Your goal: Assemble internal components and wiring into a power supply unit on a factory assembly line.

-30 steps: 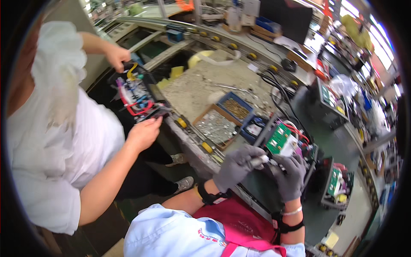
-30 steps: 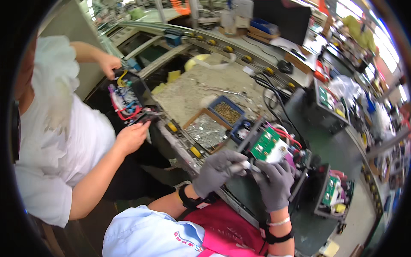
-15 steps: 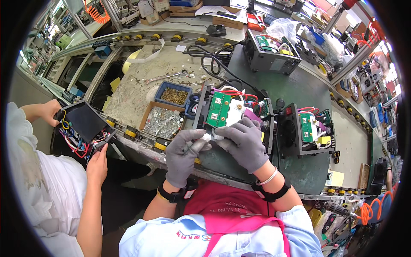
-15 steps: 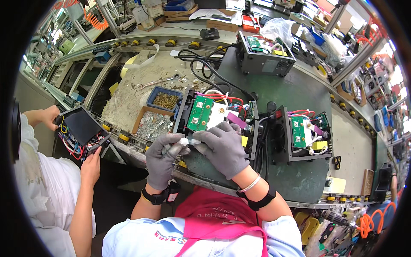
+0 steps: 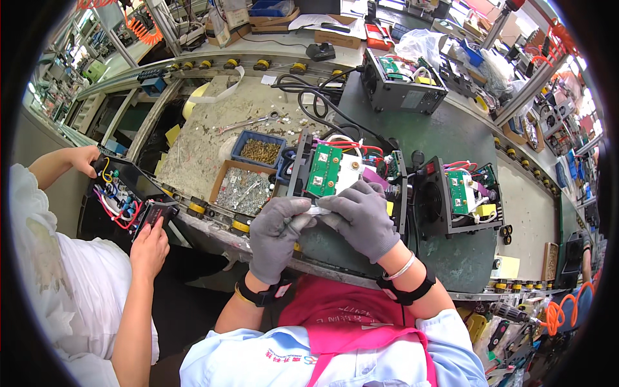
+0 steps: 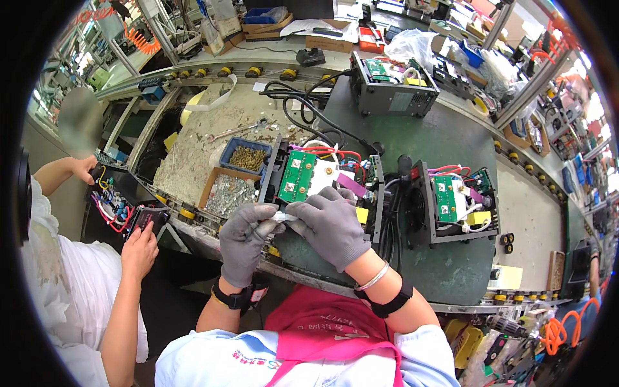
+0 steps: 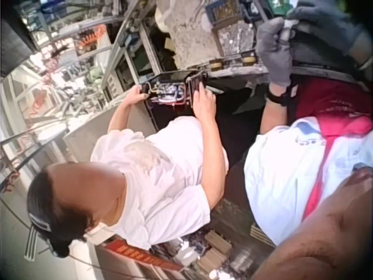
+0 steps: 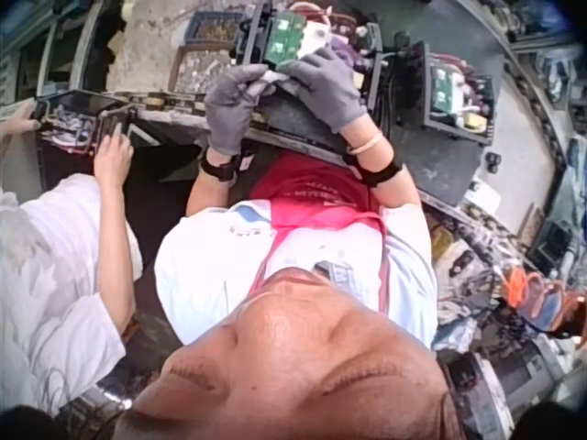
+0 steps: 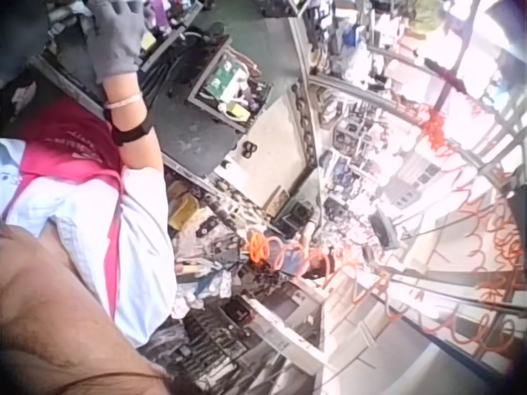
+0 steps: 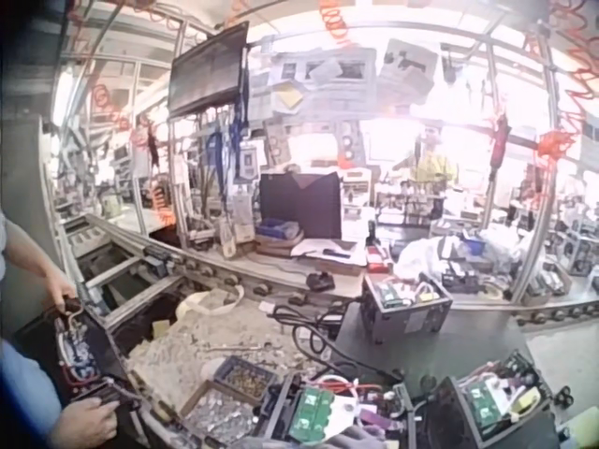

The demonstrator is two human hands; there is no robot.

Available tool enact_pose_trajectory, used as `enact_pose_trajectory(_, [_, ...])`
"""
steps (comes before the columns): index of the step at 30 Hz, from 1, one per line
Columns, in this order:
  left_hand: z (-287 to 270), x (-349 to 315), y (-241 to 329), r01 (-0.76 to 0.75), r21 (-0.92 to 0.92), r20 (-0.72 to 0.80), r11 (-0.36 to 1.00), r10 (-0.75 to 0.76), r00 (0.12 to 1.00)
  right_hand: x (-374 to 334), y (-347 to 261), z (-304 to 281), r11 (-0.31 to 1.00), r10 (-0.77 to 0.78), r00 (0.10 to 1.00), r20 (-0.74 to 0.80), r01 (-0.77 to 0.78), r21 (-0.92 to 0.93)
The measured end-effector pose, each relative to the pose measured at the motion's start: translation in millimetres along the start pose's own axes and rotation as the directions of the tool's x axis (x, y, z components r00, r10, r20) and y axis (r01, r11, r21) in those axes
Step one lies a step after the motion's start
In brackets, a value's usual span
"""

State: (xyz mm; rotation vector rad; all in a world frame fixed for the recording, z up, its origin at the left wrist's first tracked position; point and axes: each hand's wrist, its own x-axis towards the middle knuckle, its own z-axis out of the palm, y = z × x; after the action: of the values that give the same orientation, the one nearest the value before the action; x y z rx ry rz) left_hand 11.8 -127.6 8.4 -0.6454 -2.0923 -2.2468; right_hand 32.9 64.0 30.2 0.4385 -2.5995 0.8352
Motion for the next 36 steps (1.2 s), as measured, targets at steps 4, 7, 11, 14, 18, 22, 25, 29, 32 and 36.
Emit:
enact_pose_trajectory(4, [-5.1,4.0,0.7,-0.118,0.159,0.056,0.98,0.11,0.992,0.4,-0.1,-0.1,0.999,0.001,1.0,0.03,0.0,-0.038])
enact_pose_trajectory(7, [-5.4,5.1,0.7,-0.104,0.16,0.076,0.982,0.093,0.993,0.5,-0.1,-0.2,0.999,-0.004,0.999,0.044,0.005,-0.04])
enact_pose_trajectory(11, [-0.8,5.6,-1.9,-0.026,0.071,0.073,0.997,0.021,0.997,0.1,-0.2,0.1,0.994,-0.041,0.999,0.023,0.043,-0.097])
enact_pose_trajectory(14, [-1.6,6.1,2.0,0.05,0.028,0.084,0.998,-0.052,0.995,1.2,1.3,-0.7,0.999,-0.044,0.999,0.03,0.043,0.02])
enact_pose_trajectory(18, [-4.2,11.8,12.6,0.241,-0.037,0.115,0.97,-0.236,0.965,2.6,2.8,0.5,0.978,0.093,0.994,0.049,-0.101,0.181])
enact_pose_trajectory(22, [-5.6,22.2,17.2,0.332,0.03,0.173,0.943,-0.332,0.927,3.5,3.6,-0.8,0.977,0.001,1.0,0.016,-0.004,0.213])
enact_pose_trajectory(25, [-8.0,26.9,13.2,0.346,-0.063,0.21,0.936,-0.327,0.921,4.0,3.4,-1.5,0.98,-0.01,1.0,0.019,0.006,0.197])
enact_pose_trajectory(29, [-14.4,25.1,4.3,0.347,-0.01,0.243,0.938,-0.334,0.911,4.3,2.1,4.1,0.999,0.05,0.978,0.202,-0.045,-0.031])
enact_pose_trajectory(32, [-7.0,21.1,-0.6,0.034,0.051,0.144,0.998,-0.041,0.989,-16.4,-6.4,-6.8,0.987,-0.035,0.995,-0.094,0.019,-0.162])
enact_pose_trajectory(36, [2.5,-2.8,-1.8,0.075,0.018,-0.058,0.997,-0.074,0.996,-76.3,-15.2,-60.4,0.997,0.071,0.921,-0.382,-0.052,0.058])
